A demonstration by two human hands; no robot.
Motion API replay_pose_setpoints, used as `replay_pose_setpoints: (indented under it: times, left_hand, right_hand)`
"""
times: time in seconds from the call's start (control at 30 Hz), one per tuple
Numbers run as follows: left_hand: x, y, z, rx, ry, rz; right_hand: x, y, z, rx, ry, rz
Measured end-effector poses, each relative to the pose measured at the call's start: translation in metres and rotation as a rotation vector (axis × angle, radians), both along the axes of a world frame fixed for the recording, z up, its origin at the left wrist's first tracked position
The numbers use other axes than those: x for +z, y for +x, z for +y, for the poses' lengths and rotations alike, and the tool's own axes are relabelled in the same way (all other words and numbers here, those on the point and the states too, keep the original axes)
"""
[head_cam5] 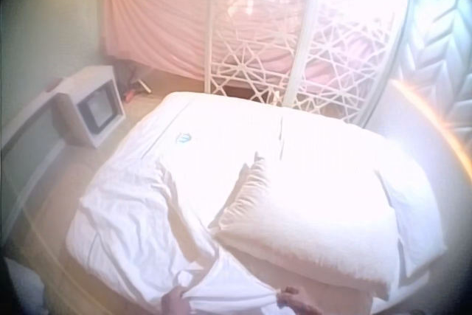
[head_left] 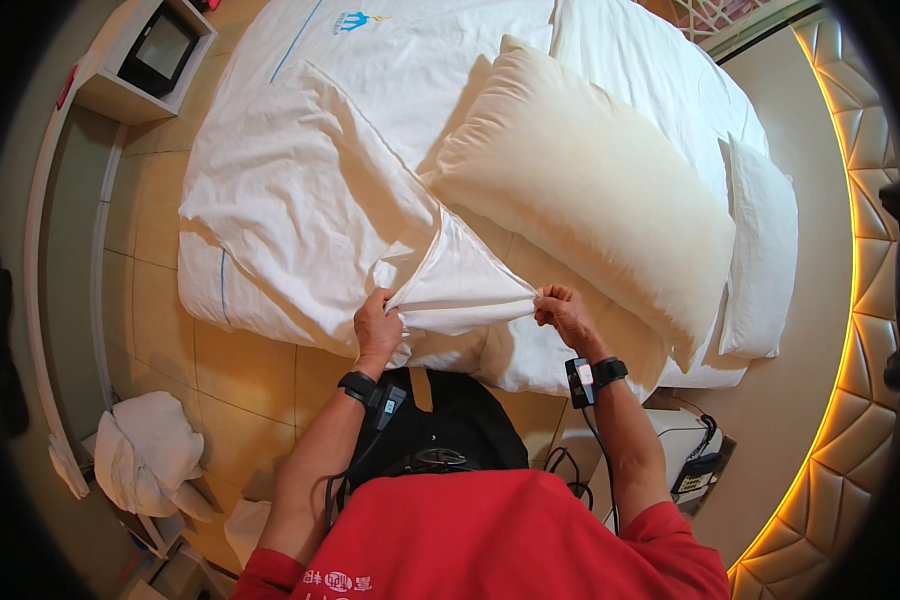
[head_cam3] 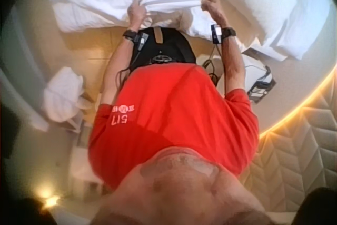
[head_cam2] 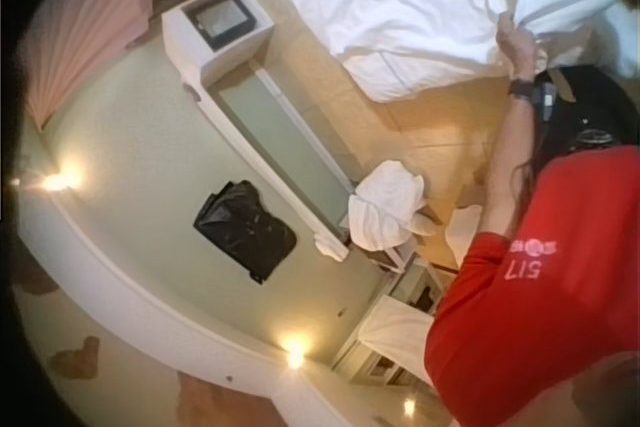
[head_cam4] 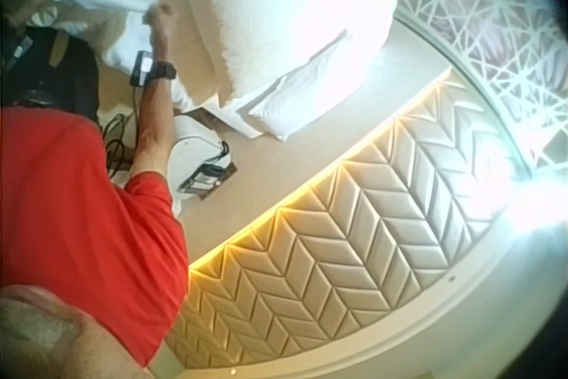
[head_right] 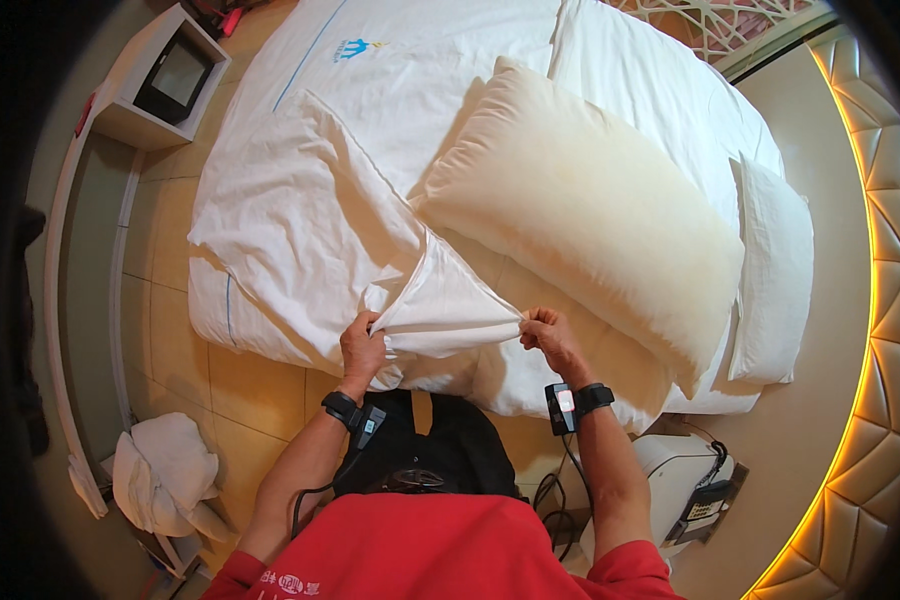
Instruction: The person inserts a pillow into a white pillowcase on a bed, aligning corners and smoothing the fabric. The pillow is fully encased and placed on the bed by the end of the clip.
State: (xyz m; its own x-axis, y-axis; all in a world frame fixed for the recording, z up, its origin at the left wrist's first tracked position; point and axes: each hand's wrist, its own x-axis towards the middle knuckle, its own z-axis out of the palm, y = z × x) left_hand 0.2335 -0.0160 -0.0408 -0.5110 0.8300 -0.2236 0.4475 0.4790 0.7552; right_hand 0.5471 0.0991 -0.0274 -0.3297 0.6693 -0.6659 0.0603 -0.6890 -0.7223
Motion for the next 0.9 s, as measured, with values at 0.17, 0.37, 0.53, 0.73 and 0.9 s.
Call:
replay_pose_setpoints:
  times: [0.17,0.37,0.53,0.73,0.9]
  left_hand:
    - [-0.006,-0.013,0.001,0.042,0.010,0.041]
    - [-0.009,-0.022,0.013,0.157,0.071,-0.013]
    - [-0.004,-0.023,0.018,0.124,0.036,0.059]
    - [-0.009,-0.001,0.004,-0.089,0.005,0.237]
    - [-0.011,0.019,-0.033,-0.089,-0.067,0.233]
  right_hand:
    - [-0.005,-0.002,0.006,-0.072,-0.027,0.073]
    - [-0.026,-0.006,0.003,-0.119,-0.120,0.174]
    - [-0.038,0.005,0.005,-0.092,-0.233,0.238]
    - [-0.052,0.020,0.017,-0.104,-0.006,-0.151]
    - [-0.072,0.027,0.027,-0.220,0.093,-0.225]
